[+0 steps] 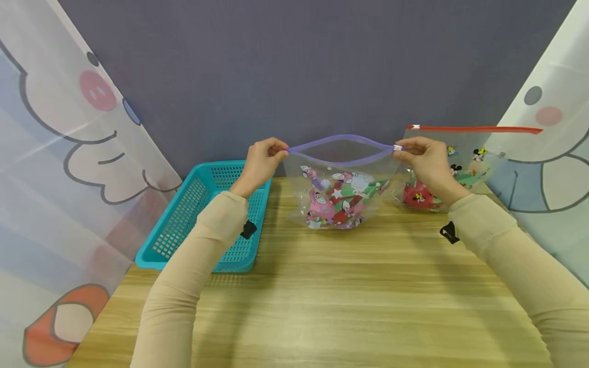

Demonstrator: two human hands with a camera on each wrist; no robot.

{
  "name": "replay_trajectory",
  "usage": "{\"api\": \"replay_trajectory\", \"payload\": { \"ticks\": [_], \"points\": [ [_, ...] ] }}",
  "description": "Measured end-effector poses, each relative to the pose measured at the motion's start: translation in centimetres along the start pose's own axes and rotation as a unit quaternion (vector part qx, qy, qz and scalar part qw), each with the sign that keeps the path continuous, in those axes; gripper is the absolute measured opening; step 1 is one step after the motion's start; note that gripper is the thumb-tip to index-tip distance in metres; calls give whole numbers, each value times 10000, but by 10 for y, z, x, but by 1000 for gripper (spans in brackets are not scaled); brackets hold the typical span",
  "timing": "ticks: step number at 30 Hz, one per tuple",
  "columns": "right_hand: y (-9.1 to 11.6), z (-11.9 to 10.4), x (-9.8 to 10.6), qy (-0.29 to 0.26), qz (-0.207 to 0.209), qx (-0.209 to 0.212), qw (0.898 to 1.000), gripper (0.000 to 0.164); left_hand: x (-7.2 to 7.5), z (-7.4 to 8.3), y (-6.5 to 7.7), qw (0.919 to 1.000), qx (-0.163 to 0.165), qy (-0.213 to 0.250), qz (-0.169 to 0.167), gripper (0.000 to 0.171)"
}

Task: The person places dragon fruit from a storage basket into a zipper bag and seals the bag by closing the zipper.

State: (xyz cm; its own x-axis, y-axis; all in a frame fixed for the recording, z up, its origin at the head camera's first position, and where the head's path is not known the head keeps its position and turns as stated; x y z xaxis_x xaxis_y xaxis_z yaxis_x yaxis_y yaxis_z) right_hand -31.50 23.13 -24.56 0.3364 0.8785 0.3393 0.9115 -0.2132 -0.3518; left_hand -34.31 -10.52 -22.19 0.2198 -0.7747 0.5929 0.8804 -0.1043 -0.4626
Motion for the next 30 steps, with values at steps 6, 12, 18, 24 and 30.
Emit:
{"api": "replay_trajectory", "payload": {
  "ticks": [6, 12, 18, 24, 30],
  "points": [
    [-1, -2, 1, -968, 59, -250, 9950, 26, 3, 4, -1, 10000, -22, -41, 62, 17],
    [2, -1, -3, -1200, 57, -438, 9918, 22, 2, 28, 8, 9910, -982, -734, 533, 21],
    [6, -1, -5, -1096, 105, -548, 9924, 24, -15, 73, 24, 9626, -2290, -1227, 765, 21],
    [9, -5, -13, -1894, 69, -808, 9785, 15, -51, 110, 33, 9533, -2814, -1087, 134, 24],
    [11, -9, -17, -1847, -17, -723, 9801, 17, -89, 133, 29, 9438, -2914, -1464, -544, 36]
  ]
}}
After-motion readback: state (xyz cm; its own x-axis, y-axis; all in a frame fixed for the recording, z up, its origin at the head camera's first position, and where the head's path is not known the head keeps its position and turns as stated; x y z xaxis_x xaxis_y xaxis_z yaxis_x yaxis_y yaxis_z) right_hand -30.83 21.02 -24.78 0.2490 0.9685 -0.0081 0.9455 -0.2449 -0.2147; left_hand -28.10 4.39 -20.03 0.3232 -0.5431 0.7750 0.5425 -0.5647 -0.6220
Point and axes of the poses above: each hand's wrist, its own y-axis away from the middle knuckle, its own x-axis out of the back of the hand, z = x × y, the point moved 7 cm from there along -y, towards the middle knuckle, and after that the axes turned 7 degrees about z, right-handed, at the moved point
